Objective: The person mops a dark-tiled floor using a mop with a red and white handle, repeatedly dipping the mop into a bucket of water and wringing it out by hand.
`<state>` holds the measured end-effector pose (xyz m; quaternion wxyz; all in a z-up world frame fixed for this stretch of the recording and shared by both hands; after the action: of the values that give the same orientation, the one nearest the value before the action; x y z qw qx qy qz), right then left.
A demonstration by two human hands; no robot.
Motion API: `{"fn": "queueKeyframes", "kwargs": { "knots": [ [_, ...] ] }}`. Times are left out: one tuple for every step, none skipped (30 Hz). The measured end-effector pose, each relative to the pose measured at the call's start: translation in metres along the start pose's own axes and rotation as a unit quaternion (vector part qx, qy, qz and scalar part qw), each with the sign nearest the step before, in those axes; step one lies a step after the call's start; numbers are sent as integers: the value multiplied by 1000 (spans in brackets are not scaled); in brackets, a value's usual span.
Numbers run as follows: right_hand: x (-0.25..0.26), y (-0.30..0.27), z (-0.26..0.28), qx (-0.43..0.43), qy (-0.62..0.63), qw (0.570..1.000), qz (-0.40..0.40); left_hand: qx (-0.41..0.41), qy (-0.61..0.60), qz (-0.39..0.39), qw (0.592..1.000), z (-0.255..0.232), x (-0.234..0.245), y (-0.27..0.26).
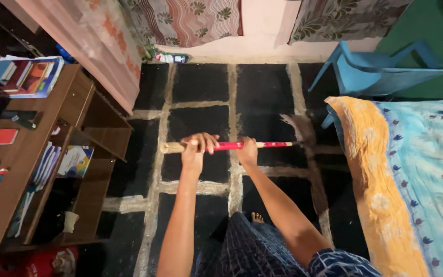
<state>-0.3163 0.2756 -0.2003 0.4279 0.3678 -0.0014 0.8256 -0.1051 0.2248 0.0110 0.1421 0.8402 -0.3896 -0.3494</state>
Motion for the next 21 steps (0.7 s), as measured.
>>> {"fn": "queueKeyframes", "kwargs": {
  "knots": [
    [2, -5, -4, 4, 14, 1000, -12, 12, -13, 15, 1000, 2, -5, -5],
    [0, -9, -2, 9, 30, 999, -22, 23, -23, 28, 999, 1, -5, -10],
    [-2, -11, 3, 15, 33, 999, -32, 30, 8, 22, 999, -3, 0, -13],
    [-1, -16, 10, 22, 36, 998, -38, 37, 40, 13, 998, -6, 4, -19],
    [0, -20, 19, 28, 39, 998, -44, 44, 72, 3, 996, -11, 8, -24],
    [-2, -26, 29, 18, 37, 998, -46, 43, 82, -7, 996, -20, 12, -29],
    [-4, -32, 42, 8, 36, 998, -47, 43, 92, -18, 995, -30, 17, -33],
    [-8, -35, 58, 0, 38, 998, -49, 39, 106, -28, 993, -43, 20, -34],
    [-11, -36, 78, 21, 33, 998, -49, 30, 116, -37, 992, -57, 23, -35],
    [-15, -41, 93, 32, 39, 998, -46, 24, 127, -47, 991, -71, 27, -38],
    [-23, -45, 110, 51, 57, 996, -35, 18, 138, -57, 989, -87, 31, -45],
    [-33, -49, 128, 71, 78, 994, -20, 5, 155, -66, 986, -104, 35, -54],
    [-47, -56, 149, 96, 109, 989, 7, -7, 173, -75, 982, -123, 40, -64],
    [-61, -61, 169, 120, 137, 983, 35, -19, 190, -82, 978, -139, 44, -73],
    [-75, -68, 189, 146, 171, 972, 69, -26, 209, -121, 970, -153, 52, -86],
    [-88, -78, 210, 173, 206, 957, 104, -33, 227, -158, 960, -166, 59, -100],
    [-99, -90, 232, 200, 244, 939, 139, -40, 245, -195, 949, -179, 66, -115],
    [-111, -103, 255, 231, 278, 916, 172, -68, 278, -182, 941, -198, 70, -127],
    [-116, -117, 277, 271, 341, 881, 185, -97, 312, -168, 930, -215, 72, -139],
    [-117, -133, 295, 307, 402, 840, 197, -130, 292, -206, 925, -225, 75, -154],
    [-133, -145, 306, 287, 352, 860, 232, -163, 272, -242, 917, -234, 75, -169]
  ]
}}
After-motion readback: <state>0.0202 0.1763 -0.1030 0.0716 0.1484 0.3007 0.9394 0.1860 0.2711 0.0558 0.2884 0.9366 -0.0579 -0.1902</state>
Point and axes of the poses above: each hand's wrist, its own y-axis towards the middle knuckle, its own x-axis out of the back of the hand, z = x × y, the point moved 8 cm from there along y, towards the middle knuckle, and after that the axes turned 2 degrees about y, right-handed, at the moved point
